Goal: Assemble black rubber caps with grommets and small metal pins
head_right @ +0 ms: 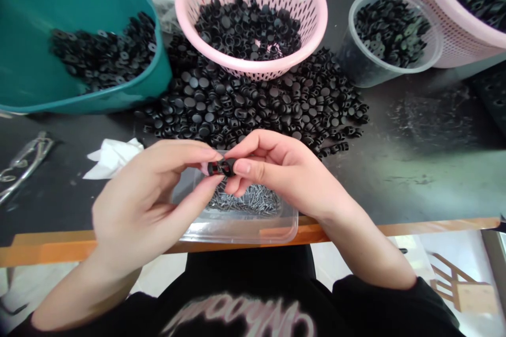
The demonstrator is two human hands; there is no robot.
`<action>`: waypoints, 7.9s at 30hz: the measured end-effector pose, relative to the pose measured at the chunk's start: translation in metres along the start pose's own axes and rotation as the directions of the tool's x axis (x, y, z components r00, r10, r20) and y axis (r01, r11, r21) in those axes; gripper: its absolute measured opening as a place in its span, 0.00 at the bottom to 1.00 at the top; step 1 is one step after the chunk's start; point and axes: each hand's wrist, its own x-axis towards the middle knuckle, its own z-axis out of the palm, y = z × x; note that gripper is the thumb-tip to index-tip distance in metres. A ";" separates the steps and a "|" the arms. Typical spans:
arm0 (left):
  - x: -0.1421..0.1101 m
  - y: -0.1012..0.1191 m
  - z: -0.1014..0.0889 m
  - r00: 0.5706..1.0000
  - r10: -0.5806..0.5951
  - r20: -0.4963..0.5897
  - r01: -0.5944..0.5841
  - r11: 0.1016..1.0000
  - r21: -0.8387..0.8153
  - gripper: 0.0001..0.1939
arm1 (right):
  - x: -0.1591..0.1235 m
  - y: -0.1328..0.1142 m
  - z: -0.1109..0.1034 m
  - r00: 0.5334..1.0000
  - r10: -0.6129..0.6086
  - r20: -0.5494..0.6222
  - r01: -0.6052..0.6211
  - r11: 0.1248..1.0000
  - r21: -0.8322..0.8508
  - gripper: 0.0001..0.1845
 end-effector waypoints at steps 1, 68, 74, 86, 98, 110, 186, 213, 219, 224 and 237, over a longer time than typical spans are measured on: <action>0.000 0.001 0.000 1.000 -0.010 0.013 0.010 1.000 0.009 0.19 | 0.000 0.000 0.000 1.000 0.003 -0.002 -0.003 1.000 0.006 0.01; 0.004 0.002 -0.003 0.989 0.140 0.046 -0.146 0.967 0.207 0.09 | 0.000 0.015 0.005 0.963 -0.005 0.270 -0.051 0.979 0.198 0.12; 0.001 0.003 -0.004 0.992 0.101 0.072 -0.113 0.975 0.193 0.08 | 0.001 0.018 0.006 0.966 0.005 0.259 -0.064 0.973 0.220 0.11; 0.001 0.001 -0.006 0.990 0.102 0.096 -0.111 0.990 0.090 0.14 | 0.003 0.018 0.003 0.952 -0.024 0.305 -0.028 0.986 0.166 0.10; -0.005 0.002 0.000 0.963 -0.091 0.253 0.169 0.936 -0.308 0.37 | -0.012 0.007 0.019 0.968 -0.250 0.006 0.217 0.829 -0.515 0.06; 0.001 0.002 0.002 0.939 -0.113 0.325 0.168 0.975 -0.146 0.28 | -0.011 0.019 0.021 0.864 -0.468 0.185 0.416 0.459 -0.785 0.03; 0.003 0.001 -0.003 0.994 0.082 0.066 -0.091 0.985 0.148 0.11 | -0.005 0.018 0.009 0.977 -0.011 0.214 -0.038 0.974 0.223 0.13; -0.002 0.004 -0.001 0.887 -0.166 0.431 0.299 0.918 -0.260 0.42 | -0.005 0.011 0.016 0.999 0.027 0.029 -0.025 0.997 -0.080 0.06; 0.002 0.001 0.001 0.886 -0.175 0.430 0.302 0.921 -0.246 0.26 | -0.009 0.013 0.019 0.993 -0.116 -0.003 0.108 0.941 -0.319 0.06; 0.000 0.001 0.001 0.919 -0.147 0.366 0.269 0.912 -0.310 0.23 | -0.008 0.014 0.020 0.970 -0.242 0.032 0.223 0.828 -0.514 0.05; 0.014 -0.022 -0.032 0.988 -0.148 -0.051 0.156 0.952 0.265 0.20 | 0.019 0.000 -0.016 0.864 -0.495 -0.092 0.041 0.250 -0.967 0.24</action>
